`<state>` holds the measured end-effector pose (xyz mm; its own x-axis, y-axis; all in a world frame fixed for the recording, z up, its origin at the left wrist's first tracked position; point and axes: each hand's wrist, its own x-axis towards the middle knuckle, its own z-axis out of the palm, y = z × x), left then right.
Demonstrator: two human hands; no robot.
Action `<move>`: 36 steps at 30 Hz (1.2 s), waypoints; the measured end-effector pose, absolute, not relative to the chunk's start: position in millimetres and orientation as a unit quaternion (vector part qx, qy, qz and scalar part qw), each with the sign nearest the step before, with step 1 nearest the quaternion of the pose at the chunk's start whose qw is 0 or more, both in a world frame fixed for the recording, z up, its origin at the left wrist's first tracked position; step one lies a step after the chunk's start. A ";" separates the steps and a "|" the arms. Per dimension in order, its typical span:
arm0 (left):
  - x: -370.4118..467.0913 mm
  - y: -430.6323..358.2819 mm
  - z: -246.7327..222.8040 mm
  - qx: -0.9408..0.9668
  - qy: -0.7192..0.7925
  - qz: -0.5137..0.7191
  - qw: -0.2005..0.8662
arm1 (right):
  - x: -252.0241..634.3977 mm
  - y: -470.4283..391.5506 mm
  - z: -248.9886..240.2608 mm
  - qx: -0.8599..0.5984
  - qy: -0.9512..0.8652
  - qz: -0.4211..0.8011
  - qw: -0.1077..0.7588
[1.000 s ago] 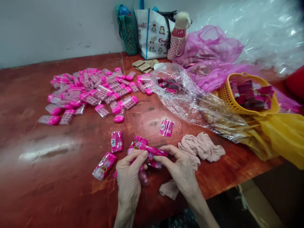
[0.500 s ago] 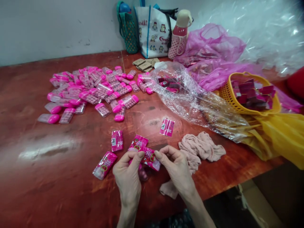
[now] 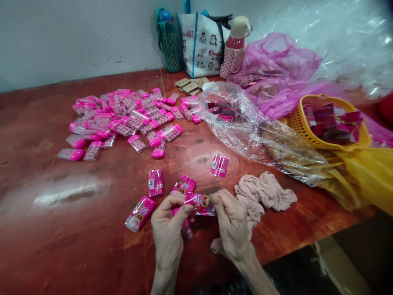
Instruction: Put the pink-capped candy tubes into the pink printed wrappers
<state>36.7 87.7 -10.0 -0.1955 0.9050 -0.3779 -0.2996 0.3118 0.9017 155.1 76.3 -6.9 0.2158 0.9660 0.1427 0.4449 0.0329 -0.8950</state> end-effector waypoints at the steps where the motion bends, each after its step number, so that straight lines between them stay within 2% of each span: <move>1: 34.8 89.1 -8.6 0.273 0.561 0.519 0.584 | 156.1 76.7 -6.2 -0.628 -0.566 0.274 0.458; 4: 30.7 94.0 -2.7 0.321 0.558 0.483 0.594 | 158.8 77.2 -5.6 -0.601 -0.591 0.266 0.468; 8: 31.4 96.7 5.6 0.344 0.544 0.457 0.613 | 160.5 76.4 -6.9 -0.562 -0.587 0.316 0.489; 13: 34.3 96.1 5.2 0.224 0.552 0.499 0.630 | 153.2 72.1 -6.9 -0.613 -0.423 0.396 0.537; 15: 33.2 98.0 2.2 0.187 0.555 0.509 0.631 | 144.8 66.3 -7.8 -0.627 -0.377 0.435 0.524; 19: 29.6 102.0 -1.4 0.134 0.547 0.561 0.607 | 120.8 47.6 -17.3 -0.600 -0.446 0.478 0.461; 24: 29.5 98.2 0.1 0.103 0.528 0.563 0.627 | 98.0 36.7 -29.1 -0.606 -0.454 0.457 0.466; 31: 17.6 104.4 -4.6 0.104 0.532 0.617 0.570 | 116.0 49.2 -10.5 -0.529 -0.376 0.631 0.424; 36: 5.5 108.7 -11.9 0.116 0.504 0.656 0.549 | 146.7 41.8 -0.1 -0.565 -0.318 0.602 0.465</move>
